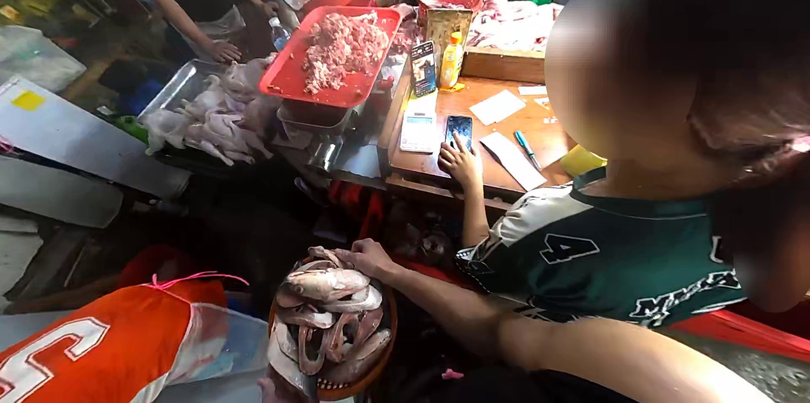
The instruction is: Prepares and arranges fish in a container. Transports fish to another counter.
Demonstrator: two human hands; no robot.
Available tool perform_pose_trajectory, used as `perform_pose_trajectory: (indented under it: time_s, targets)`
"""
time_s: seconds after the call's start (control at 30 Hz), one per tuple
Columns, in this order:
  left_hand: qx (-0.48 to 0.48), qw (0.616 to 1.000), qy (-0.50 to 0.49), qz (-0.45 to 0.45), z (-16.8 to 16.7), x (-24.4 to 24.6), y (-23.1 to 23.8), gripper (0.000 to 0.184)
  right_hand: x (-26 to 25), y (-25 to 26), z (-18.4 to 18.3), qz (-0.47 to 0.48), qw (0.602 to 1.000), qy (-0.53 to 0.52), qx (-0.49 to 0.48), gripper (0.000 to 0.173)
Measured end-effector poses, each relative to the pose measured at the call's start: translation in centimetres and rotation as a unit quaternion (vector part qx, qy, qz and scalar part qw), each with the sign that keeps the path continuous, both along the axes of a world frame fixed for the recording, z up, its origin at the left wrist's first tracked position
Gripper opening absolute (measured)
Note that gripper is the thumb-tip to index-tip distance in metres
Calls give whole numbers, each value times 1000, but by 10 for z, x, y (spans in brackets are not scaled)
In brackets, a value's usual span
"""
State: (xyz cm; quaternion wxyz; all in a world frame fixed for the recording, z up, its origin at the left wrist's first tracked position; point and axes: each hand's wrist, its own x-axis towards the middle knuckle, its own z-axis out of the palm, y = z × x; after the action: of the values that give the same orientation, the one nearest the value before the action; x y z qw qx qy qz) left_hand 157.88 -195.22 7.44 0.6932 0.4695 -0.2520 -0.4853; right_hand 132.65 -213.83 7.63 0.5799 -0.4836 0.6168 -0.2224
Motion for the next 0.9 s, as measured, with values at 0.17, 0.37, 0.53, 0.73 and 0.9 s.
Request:
perform_pose_trajectory:
  time_s: [0.17,0.37,0.53,0.73,0.9]
  targets:
    - [38,999,22,-8,14,4,-35,57,3,-22,-6,-15,1000,10,25,60]
    - [88,995,32,27,33,9,-68,54,23,-46,-5,-23,999,23,31,59]
    - [29,999,46,-1,10,51,-93,55,52,-70,-5,-33,998,35,31,59]
    - [228,969,79,47,203,9,-167,45,87,-104,13,-44,997,57,25,61]
    - [-60,997,30,-46,5,141,-178,44,120,-130,17,-68,995,70,4,61]
